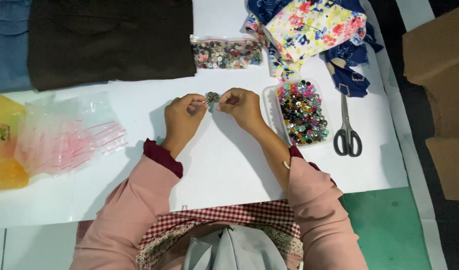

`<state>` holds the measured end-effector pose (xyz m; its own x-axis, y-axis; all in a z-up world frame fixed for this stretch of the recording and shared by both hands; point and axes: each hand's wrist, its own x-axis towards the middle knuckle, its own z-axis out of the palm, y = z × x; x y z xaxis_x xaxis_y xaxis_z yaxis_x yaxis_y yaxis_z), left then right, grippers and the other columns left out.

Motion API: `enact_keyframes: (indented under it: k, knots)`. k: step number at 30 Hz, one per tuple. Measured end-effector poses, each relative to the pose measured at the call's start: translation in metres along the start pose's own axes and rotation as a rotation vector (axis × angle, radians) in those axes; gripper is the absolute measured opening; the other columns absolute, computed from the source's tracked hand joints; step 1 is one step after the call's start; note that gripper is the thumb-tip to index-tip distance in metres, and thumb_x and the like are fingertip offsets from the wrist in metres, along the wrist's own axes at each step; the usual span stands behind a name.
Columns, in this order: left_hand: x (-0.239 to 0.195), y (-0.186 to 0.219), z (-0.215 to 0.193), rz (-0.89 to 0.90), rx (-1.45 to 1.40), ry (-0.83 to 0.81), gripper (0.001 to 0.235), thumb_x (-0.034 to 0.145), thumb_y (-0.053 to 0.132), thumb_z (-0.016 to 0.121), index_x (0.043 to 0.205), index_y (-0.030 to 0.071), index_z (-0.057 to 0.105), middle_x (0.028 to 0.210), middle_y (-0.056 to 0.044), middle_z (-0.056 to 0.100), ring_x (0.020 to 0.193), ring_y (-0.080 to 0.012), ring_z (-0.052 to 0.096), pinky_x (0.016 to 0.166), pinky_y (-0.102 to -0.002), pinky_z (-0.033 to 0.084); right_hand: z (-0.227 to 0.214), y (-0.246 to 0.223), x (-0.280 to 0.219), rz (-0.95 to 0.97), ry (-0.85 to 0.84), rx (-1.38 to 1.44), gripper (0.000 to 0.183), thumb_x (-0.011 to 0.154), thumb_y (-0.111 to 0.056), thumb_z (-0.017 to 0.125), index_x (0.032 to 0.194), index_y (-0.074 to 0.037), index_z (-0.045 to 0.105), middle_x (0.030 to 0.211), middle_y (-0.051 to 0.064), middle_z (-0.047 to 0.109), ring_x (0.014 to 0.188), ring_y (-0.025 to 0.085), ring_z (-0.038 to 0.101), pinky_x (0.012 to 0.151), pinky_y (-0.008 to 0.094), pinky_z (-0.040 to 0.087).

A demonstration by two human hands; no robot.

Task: Sorting small garment accessories like buttons and beads into plastic bags and applying small stickers to a surface.

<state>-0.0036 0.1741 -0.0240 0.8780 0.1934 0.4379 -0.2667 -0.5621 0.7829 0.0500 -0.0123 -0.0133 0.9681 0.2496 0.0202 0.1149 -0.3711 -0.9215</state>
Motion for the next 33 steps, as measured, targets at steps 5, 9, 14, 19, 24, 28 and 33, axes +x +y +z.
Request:
enact_keyframes:
  k: [5,9,14,19,24,28,33]
  knots:
    - [0.000,-0.004,0.005,-0.023,0.073,-0.036,0.016,0.080,0.007,0.083,0.091,0.017,0.077,0.081,-0.001,0.077,0.073,-0.0204,0.065,0.072,-0.032,0.052,0.012,0.002,-0.001,-0.002,0.014,0.032,0.012,0.085,0.002,0.079,0.095,-0.004,0.077,0.083,0.012,0.071,0.078,0.015,0.068,0.067,0.026,0.063]
    - [0.000,0.001,0.005,-0.056,0.118,-0.098,0.013,0.084,0.007,0.082,0.094,0.015,0.078,0.085,-0.004,0.077,0.075,-0.0211,0.066,0.073,-0.031,0.052,0.015,0.011,0.001,0.017,0.039,0.074,0.014,0.090,0.002,0.076,0.103,-0.001,0.077,0.087,0.013,0.072,0.079,0.014,0.068,0.069,0.025,0.063]
    - [0.000,0.002,0.007,-0.008,0.120,-0.068,0.016,0.081,0.006,0.085,0.094,0.014,0.078,0.083,-0.003,0.077,0.074,-0.0203,0.066,0.073,-0.031,0.051,0.016,0.005,-0.002,0.034,0.062,0.105,0.013,0.089,0.002,0.076,0.101,-0.002,0.075,0.085,0.011,0.072,0.077,0.012,0.066,0.066,0.023,0.062]
    - [0.001,0.003,0.006,-0.014,0.127,-0.079,0.018,0.082,0.009,0.086,0.097,0.014,0.078,0.082,-0.001,0.076,0.075,-0.0195,0.064,0.074,-0.032,0.049,0.017,0.001,-0.003,0.030,0.079,0.077,0.011,0.088,0.002,0.077,0.098,-0.003,0.074,0.084,0.011,0.072,0.076,0.012,0.065,0.063,0.023,0.061]
    - [0.000,0.009,0.002,-0.030,0.071,-0.022,0.013,0.088,0.013,0.083,0.099,0.013,0.076,0.084,-0.004,0.076,0.076,-0.0229,0.065,0.072,-0.034,0.050,0.011,0.000,-0.006,-0.002,0.116,-0.063,0.015,0.088,0.001,0.079,0.101,-0.001,0.073,0.083,0.015,0.071,0.071,0.015,0.067,0.060,0.026,0.063]
    - [0.000,0.017,0.000,0.044,0.017,0.073,0.014,0.090,0.010,0.081,0.102,0.012,0.074,0.085,-0.005,0.075,0.073,-0.0241,0.063,0.068,-0.033,0.052,-0.008,-0.019,-0.019,-0.001,0.197,-0.040,0.013,0.087,-0.003,0.080,0.098,-0.004,0.075,0.079,0.013,0.070,0.070,0.014,0.064,0.056,0.025,0.061]
    - [0.001,0.047,0.000,0.179,-0.005,0.082,0.013,0.094,0.007,0.077,0.105,0.012,0.072,0.090,-0.004,0.073,0.074,-0.0218,0.062,0.071,-0.035,0.051,-0.063,-0.037,-0.045,-0.254,0.359,-0.186,0.015,0.087,-0.008,0.084,0.100,-0.013,0.079,0.079,0.011,0.074,0.070,0.019,0.068,0.057,0.027,0.061]
